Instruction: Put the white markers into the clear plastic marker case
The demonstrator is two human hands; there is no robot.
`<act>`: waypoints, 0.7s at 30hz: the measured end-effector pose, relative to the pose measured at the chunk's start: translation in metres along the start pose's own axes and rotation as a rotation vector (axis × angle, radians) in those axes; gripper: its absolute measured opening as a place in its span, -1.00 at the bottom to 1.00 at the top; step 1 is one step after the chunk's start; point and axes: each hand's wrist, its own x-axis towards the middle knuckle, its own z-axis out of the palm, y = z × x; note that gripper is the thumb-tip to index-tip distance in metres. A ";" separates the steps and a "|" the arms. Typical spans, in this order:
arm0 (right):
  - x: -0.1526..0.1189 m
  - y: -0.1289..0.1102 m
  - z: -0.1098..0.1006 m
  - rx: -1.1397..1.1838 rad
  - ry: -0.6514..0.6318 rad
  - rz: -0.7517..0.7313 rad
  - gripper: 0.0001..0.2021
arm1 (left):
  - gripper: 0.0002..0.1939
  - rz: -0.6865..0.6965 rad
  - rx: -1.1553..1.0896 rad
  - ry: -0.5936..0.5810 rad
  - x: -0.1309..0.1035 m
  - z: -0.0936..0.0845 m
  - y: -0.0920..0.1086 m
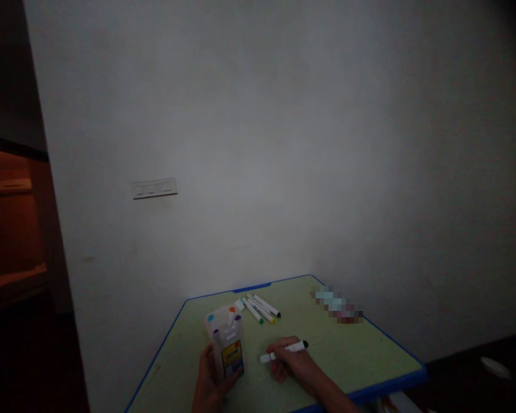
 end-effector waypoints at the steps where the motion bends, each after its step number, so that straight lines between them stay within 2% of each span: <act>1: -0.001 0.000 0.000 -0.016 0.015 -0.017 -0.66 | -0.24 -0.001 0.001 -0.003 0.000 -0.001 -0.001; 6: -0.004 0.002 -0.001 -0.076 0.035 -0.090 -0.71 | -0.26 -0.018 0.011 -0.032 0.000 -0.003 -0.001; 15: 0.000 0.005 -0.001 -0.109 0.015 -0.031 -0.75 | -0.24 -0.018 -0.001 -0.038 -0.001 -0.003 0.000; 21: -0.001 0.003 -0.004 -0.077 -0.010 -0.073 -0.71 | -0.25 -0.012 -0.020 -0.062 0.001 -0.004 -0.004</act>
